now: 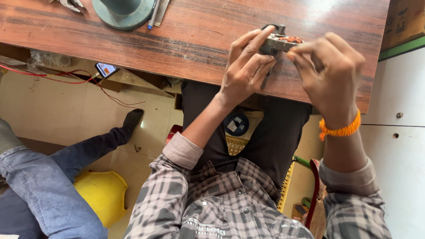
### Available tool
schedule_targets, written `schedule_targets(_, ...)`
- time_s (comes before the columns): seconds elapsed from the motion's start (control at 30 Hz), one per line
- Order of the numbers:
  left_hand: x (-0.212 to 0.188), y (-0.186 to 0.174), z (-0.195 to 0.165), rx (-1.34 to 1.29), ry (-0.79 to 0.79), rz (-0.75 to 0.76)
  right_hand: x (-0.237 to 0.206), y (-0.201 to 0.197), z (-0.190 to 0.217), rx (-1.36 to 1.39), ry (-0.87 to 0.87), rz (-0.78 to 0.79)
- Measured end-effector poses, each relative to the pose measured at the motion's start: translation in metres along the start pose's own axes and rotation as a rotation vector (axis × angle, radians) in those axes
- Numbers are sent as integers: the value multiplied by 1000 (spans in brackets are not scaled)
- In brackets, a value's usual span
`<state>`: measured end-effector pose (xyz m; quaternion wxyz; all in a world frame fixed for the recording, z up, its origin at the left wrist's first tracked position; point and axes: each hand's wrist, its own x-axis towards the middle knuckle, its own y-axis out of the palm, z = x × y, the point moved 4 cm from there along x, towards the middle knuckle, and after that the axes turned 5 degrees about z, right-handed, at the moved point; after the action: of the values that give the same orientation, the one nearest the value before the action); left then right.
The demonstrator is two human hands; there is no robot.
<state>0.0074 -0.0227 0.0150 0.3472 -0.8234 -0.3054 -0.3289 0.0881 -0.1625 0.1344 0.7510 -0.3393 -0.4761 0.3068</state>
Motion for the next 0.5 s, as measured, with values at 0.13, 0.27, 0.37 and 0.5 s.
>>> schedule_targets(0.13,-3,-3,-3,126,-84,-86,24,16,-17,124,-61,25)
schedule_targets(0.27,-3,-1,-5,131,-148,-129,35,29,-33,189,89,136)
schedule_targets(0.37,-4,4,-8,105,-161,-115,42,26,-33,343,119,156)
schedule_targets(0.5,-6,6,-11,93,-143,-85,45,20,-32,368,301,210)
